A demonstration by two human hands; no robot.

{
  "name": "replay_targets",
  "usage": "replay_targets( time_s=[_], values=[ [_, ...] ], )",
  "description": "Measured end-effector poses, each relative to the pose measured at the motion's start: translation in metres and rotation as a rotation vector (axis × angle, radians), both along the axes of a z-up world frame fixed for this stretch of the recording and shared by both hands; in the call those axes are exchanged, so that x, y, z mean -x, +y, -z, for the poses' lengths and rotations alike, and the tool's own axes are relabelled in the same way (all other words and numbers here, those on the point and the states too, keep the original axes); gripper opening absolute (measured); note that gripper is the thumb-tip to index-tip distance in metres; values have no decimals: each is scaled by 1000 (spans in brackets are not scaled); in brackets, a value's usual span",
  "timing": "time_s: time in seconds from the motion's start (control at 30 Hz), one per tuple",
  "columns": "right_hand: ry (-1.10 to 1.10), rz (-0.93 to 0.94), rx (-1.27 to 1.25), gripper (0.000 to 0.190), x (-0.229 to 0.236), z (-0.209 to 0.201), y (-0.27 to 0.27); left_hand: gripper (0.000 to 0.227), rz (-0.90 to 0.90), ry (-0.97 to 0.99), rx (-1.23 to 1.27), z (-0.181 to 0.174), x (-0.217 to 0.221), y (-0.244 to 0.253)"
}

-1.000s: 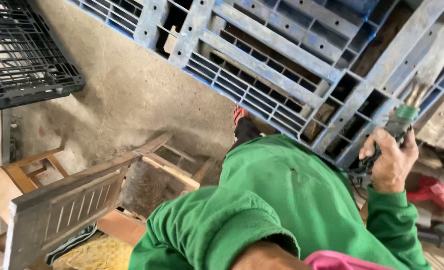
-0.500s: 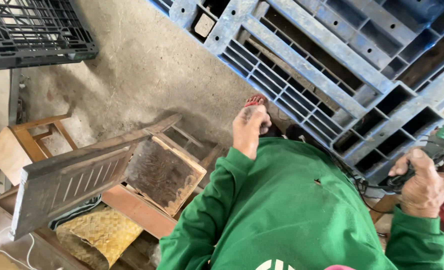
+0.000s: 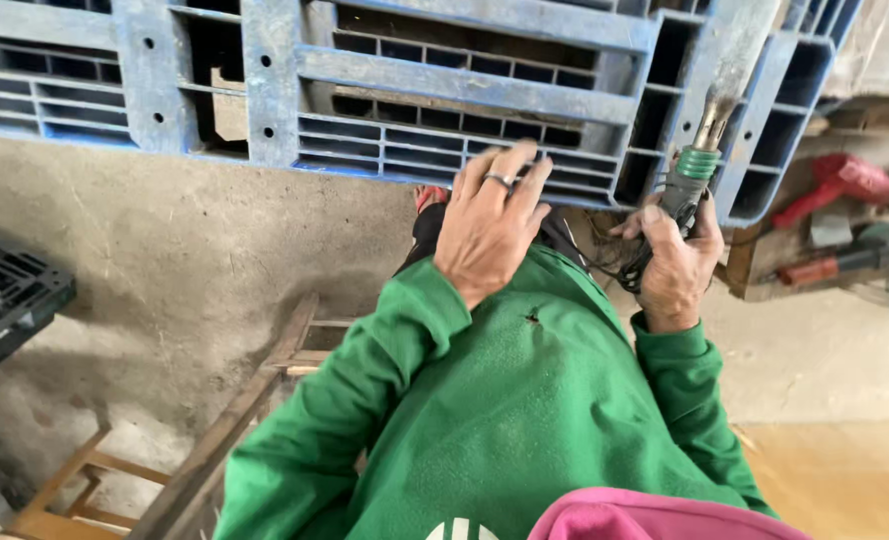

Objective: The person uses a soldering iron to melt and smooth the edges of a blue plastic crate. They hold the crate with one hand while applying the tool to specific joints, then reposition the crate to work on different areas.

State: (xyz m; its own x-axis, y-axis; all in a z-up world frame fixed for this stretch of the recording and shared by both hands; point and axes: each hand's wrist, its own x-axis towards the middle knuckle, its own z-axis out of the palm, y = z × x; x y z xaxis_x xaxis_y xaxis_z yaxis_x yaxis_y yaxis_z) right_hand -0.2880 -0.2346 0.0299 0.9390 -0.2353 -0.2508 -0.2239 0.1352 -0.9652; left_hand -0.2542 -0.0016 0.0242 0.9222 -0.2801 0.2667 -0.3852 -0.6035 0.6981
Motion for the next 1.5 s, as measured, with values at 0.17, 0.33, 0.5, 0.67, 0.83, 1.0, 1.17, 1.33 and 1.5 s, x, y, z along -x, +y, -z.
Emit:
replay_targets(
  time_s=[0.17, 0.33, 0.5, 0.67, 0.83, 1.0, 1.17, 1.33, 1.5],
  values=[
    [2, 208, -70, 54, 51, -10, 8, 68, 140, -47, -408, 15, -31, -24],
    [-35, 307, -71, 56, 80, -7, -12, 37, 195, -61, -459, 29, -47, -68],
    [-61, 290, -108, 51, 84, -1, -53, 40, 256, 1, -411, 31, -51, -72],
    [-50, 213, -61, 40, 73, -6, -99, 46, 296, 78, -486, 18, -59, -76],
    [-9, 125, -75, 28, 71, -8, -133, 52, 299, 152, -542, 16, -56, -81],
    [8, 25, -58, 22, 63, -11, -152, 62, 202, -16, -392, 16, -49, -82],
    [12, 13, -50, 23, 53, -14, -161, 66, 123, 199, -401, 12, -59, -92],
    [39, 8, -91, 34, 49, -9, -169, 45, 3, 374, -532, 14, -57, -112],
    [61, -36, -87, 36, 37, -1, -181, 32, -148, 327, -623, 22, -59, -140]
  ],
)
